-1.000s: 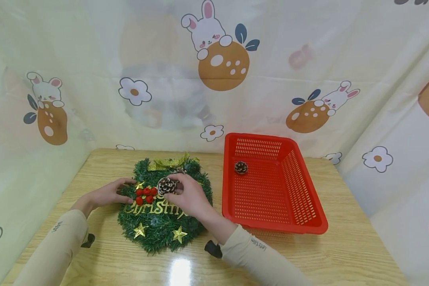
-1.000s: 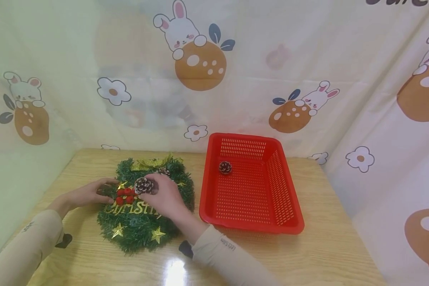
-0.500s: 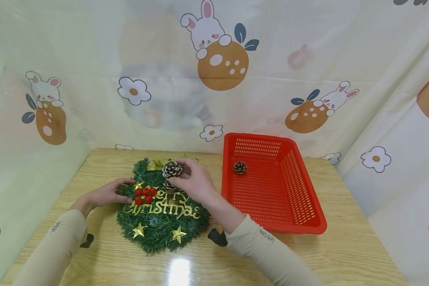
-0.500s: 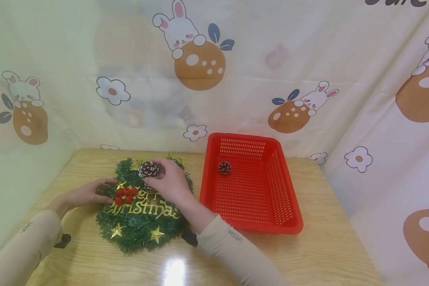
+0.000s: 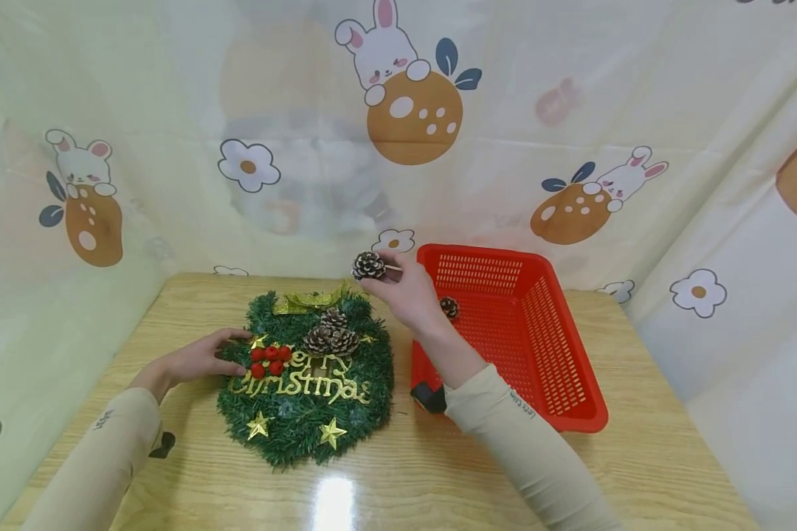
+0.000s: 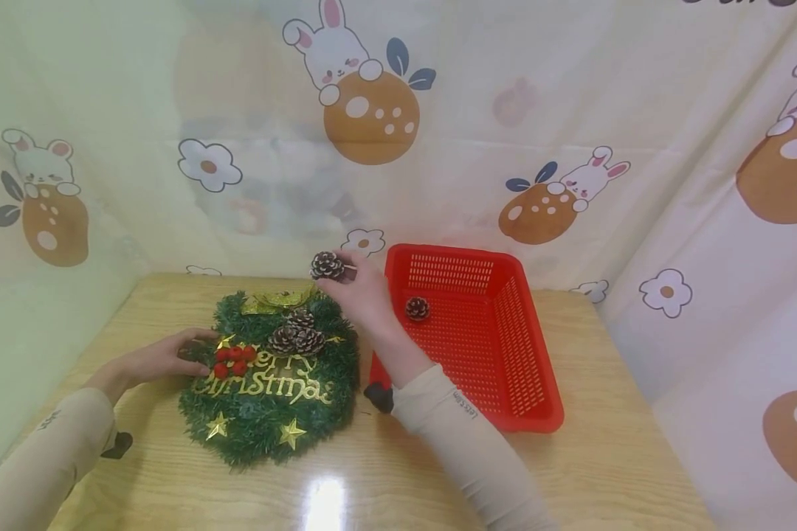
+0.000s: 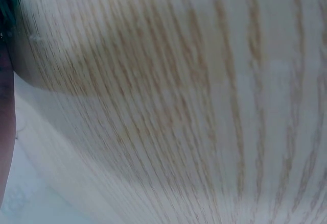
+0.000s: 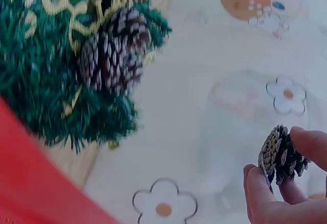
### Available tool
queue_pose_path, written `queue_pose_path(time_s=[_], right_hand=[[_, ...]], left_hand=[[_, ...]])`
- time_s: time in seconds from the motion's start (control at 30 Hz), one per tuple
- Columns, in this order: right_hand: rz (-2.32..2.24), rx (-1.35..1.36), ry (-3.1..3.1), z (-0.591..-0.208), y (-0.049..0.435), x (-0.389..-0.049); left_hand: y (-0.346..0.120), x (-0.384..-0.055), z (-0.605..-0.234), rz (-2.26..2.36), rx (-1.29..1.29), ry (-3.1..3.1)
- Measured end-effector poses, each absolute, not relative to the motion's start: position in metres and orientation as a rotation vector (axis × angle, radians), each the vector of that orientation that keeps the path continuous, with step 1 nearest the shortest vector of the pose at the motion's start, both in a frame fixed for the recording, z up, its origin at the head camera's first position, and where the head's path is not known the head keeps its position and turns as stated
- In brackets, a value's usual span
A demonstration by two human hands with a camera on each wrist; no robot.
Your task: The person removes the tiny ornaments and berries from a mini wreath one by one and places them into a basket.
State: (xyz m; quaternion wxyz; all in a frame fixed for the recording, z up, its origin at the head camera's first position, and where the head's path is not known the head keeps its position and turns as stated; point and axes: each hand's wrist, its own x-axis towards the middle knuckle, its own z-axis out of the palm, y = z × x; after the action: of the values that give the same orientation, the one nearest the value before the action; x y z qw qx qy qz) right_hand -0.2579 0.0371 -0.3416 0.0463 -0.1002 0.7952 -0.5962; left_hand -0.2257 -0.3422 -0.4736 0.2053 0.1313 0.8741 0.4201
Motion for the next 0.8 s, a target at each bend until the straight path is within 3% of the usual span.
queue_pose_path(time_s=[0.8], right_hand=[[-1.835,0.117,2.489,-0.364,0.117,-0.319]], left_hand=[[-0.341,-0.224,-0.472,1.160,0.368,2.448]])
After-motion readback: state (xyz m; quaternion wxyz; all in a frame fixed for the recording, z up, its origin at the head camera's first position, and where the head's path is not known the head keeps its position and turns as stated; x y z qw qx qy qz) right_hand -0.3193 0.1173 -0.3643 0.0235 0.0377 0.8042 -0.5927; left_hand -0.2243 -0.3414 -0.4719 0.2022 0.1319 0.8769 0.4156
